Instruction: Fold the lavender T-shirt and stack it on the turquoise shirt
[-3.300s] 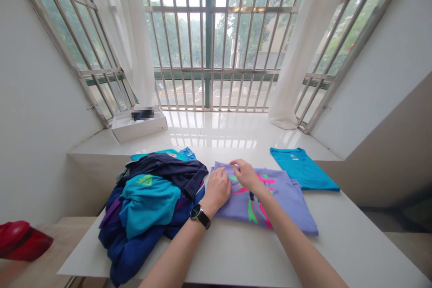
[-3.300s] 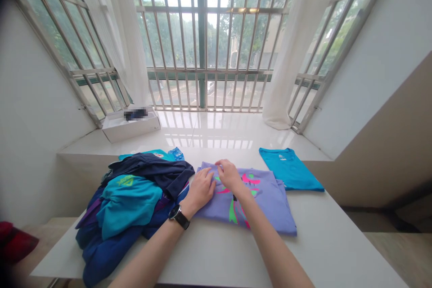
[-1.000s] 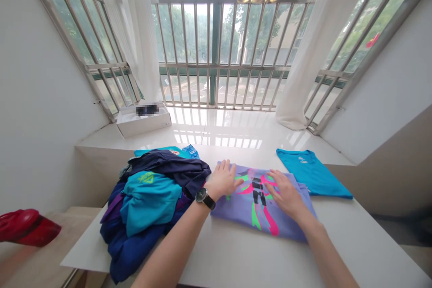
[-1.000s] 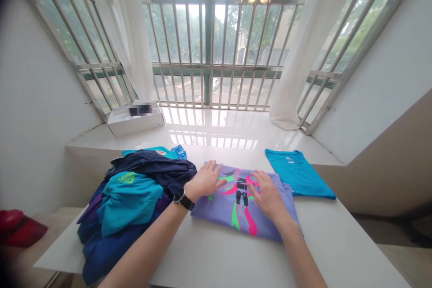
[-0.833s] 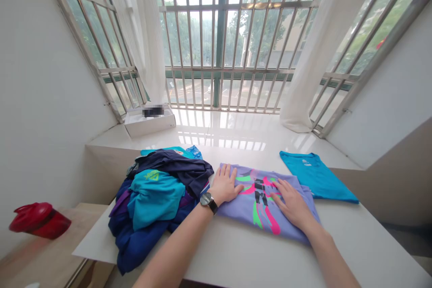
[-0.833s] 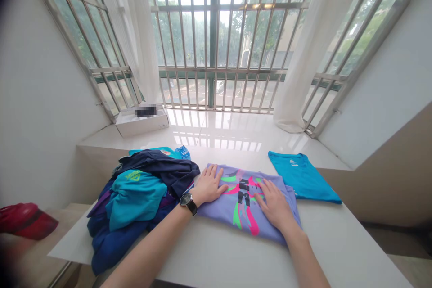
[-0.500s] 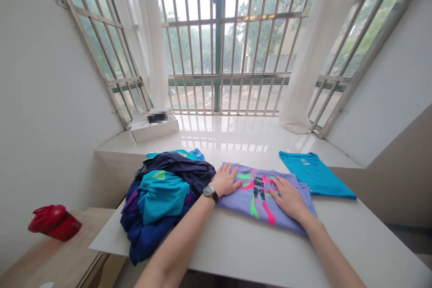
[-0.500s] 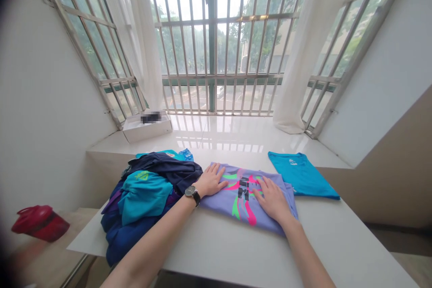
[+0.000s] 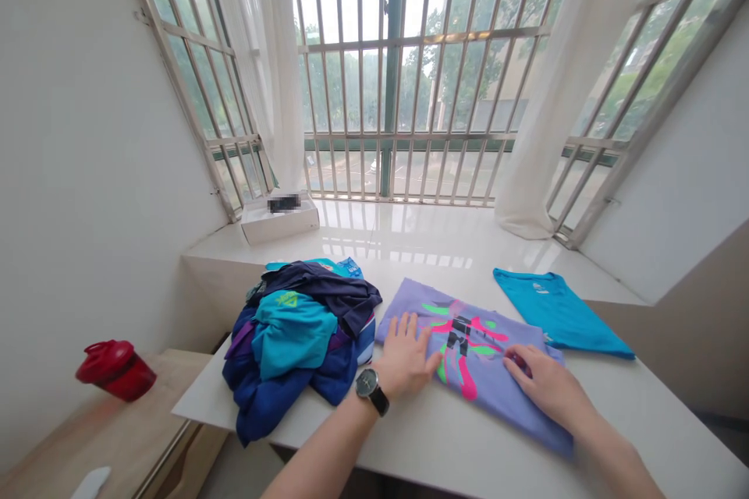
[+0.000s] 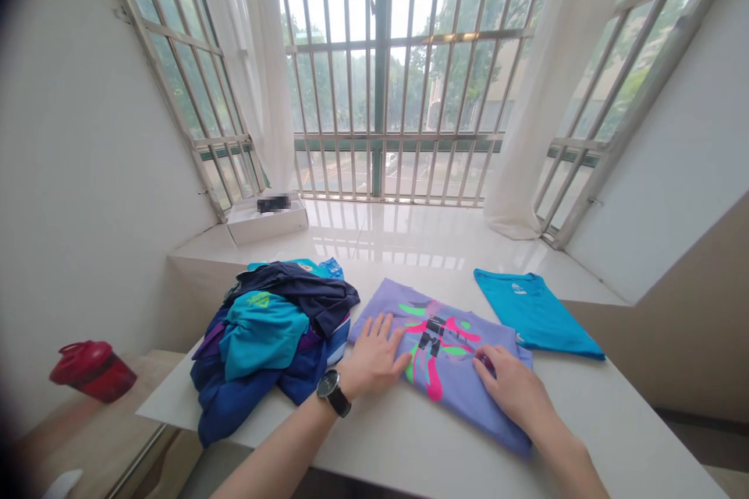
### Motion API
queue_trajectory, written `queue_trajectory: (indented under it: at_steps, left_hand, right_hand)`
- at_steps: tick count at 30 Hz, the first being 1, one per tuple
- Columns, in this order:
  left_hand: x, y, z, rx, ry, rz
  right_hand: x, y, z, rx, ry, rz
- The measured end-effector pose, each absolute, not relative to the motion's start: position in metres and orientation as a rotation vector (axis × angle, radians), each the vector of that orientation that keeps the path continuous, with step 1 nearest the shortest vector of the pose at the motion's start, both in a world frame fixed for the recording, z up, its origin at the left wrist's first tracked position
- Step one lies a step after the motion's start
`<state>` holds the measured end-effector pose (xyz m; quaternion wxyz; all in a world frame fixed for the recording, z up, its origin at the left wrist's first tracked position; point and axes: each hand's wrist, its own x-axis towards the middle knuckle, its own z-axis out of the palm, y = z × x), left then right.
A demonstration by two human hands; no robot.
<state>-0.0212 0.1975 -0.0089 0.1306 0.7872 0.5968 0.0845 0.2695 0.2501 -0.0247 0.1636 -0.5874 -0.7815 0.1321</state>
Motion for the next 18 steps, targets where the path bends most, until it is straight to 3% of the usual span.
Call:
queue_trajectory:
  at_steps: [8,18]
  left_hand:
    - [-0.018,0.243,0.026,2.368,1.748,0.083]
    - [-0.027,0.231,-0.014,2.400,1.637,0.228]
  right_hand:
    - [0.234,0.202,-0.028,-1.623,-2.216,0.586]
    - [0.199,0.164,-0.035,-1.418,-2.197,0.740]
